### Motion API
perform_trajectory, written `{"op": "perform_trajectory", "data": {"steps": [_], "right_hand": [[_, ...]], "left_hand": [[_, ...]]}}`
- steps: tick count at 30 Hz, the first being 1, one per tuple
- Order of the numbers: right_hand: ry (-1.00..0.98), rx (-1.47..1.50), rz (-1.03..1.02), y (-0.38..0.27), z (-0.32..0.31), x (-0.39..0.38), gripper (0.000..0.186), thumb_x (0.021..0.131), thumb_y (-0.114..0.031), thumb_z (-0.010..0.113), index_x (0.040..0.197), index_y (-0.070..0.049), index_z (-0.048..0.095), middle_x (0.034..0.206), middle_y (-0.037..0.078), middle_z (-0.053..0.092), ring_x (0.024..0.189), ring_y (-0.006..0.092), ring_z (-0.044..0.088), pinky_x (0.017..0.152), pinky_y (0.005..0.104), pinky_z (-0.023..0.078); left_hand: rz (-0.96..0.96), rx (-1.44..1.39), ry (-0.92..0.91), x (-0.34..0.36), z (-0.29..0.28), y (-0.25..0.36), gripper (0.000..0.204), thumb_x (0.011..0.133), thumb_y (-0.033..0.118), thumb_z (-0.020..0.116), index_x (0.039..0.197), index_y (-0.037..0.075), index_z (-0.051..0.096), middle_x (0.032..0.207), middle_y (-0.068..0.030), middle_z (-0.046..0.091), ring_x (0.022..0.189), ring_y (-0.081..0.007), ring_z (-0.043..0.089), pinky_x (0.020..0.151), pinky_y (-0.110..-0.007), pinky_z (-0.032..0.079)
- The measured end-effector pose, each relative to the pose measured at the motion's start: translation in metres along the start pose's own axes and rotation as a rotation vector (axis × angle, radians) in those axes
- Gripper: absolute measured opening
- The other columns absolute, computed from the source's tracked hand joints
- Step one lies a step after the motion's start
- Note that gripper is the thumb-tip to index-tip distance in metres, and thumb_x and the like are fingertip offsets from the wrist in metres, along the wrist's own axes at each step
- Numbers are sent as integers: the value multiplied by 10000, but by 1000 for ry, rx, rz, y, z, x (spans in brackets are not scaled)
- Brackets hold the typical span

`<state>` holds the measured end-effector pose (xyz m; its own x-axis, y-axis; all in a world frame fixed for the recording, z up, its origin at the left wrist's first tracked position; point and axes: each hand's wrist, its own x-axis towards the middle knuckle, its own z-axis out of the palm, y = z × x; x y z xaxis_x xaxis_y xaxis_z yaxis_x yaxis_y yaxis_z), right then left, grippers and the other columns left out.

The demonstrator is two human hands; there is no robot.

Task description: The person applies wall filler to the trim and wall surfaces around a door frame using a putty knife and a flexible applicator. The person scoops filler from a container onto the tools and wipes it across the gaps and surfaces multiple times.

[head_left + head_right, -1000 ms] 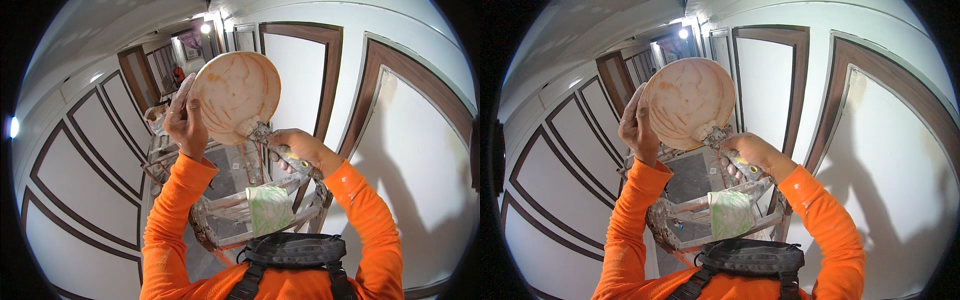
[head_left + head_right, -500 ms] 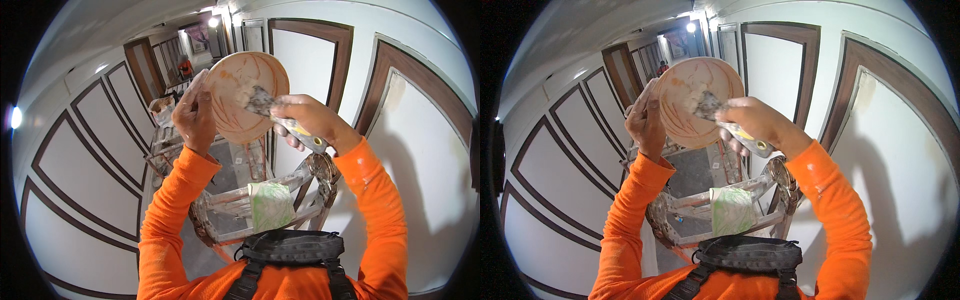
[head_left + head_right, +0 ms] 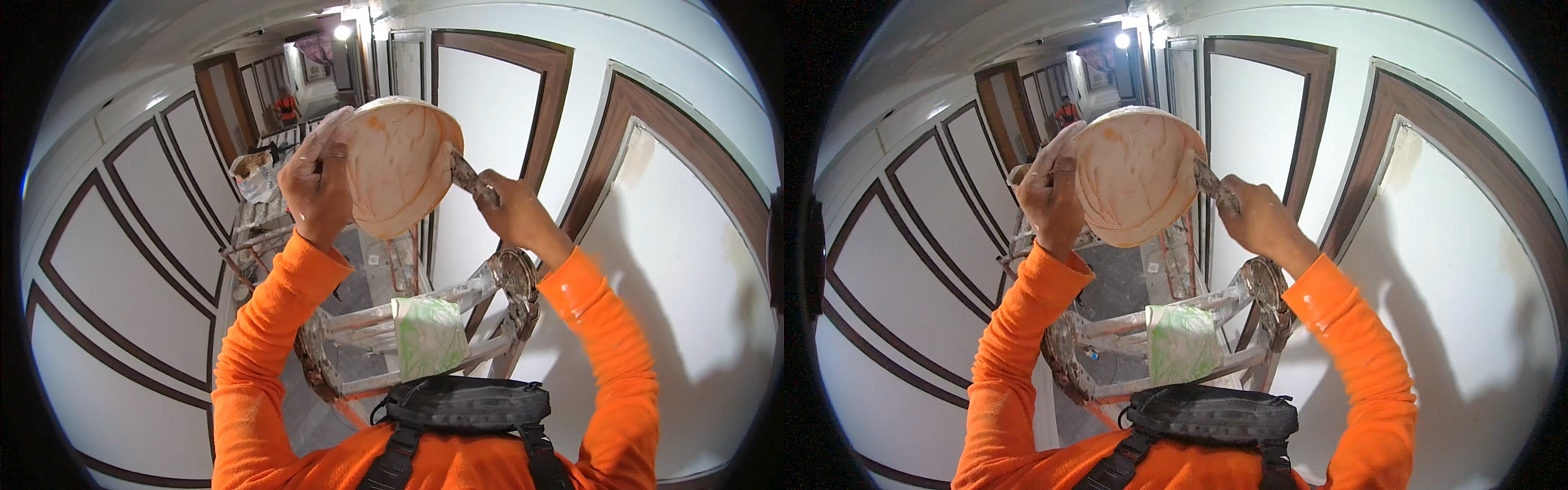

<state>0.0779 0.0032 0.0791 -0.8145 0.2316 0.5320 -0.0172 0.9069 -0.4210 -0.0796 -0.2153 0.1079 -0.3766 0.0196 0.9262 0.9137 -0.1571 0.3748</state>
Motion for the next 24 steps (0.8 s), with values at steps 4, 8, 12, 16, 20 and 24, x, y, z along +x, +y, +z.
{"op": "perform_trajectory", "data": {"steps": [4, 8, 12, 16, 20, 24], "right_hand": [[-142, 234, 222, -14, 17, -7, 256, 935, -144, 564, 1144, -3, 608, 686, 194, 640, 564, 270, 614, 584, 399, 487], [-323, 578, 423, -37, 36, -12, 239, 983, -188, 559, 1152, -20, 589, 661, 37, 575, 471, 117, 515, 438, 285, 428], [-534, 1131, 445, -41, 52, -17, 254, 958, -220, 594, 1057, 14, 605, 730, 66, 622, 527, 158, 576, 458, 304, 456], [-529, 1439, 478, -41, 18, -31, 232, 961, -227, 577, 1061, -17, 577, 747, 90, 628, 486, 145, 578, 390, 274, 467], [-130, 543, 260, -27, -2, -12, 198, 957, -176, 550, 1035, 1, 591, 661, 118, 625, 464, 184, 588, 441, 316, 481], [-6, 32, -72, -22, -7, 10, 197, 924, -126, 568, 1024, 43, 585, 605, 197, 607, 488, 326, 601, 529, 403, 482]], "left_hand": [[-21, -172, 142, 9, -1, -6, 239, 970, 77, 593, 1167, -26, 680, 1056, -98, 722, 955, -139, 663, 865, -265, 517], [-48, -106, 230, 14, -7, -10, 240, 974, 69, 582, 1171, -28, 678, 1028, -86, 719, 907, -108, 653, 823, -237, 516], [-32, 11, 211, 17, -11, -5, 253, 973, 88, 594, 1182, -29, 676, 1004, -87, 720, 890, -89, 648, 789, -214, 518], [-54, -19, 179, 18, -23, -17, 268, 965, 96, 612, 1196, -25, 674, 1001, -85, 726, 864, -75, 645, 759, -204, 518], [-95, 13, 117, 18, -27, -15, 273, 958, 90, 617, 1200, -25, 674, 1031, -98, 724, 864, -75, 648, 759, -203, 519], [-103, -55, 38, 18, -27, -11, 263, 955, 86, 612, 1183, -22, 684, 1057, -103, 722, 892, -94, 658, 796, -222, 524]]}}
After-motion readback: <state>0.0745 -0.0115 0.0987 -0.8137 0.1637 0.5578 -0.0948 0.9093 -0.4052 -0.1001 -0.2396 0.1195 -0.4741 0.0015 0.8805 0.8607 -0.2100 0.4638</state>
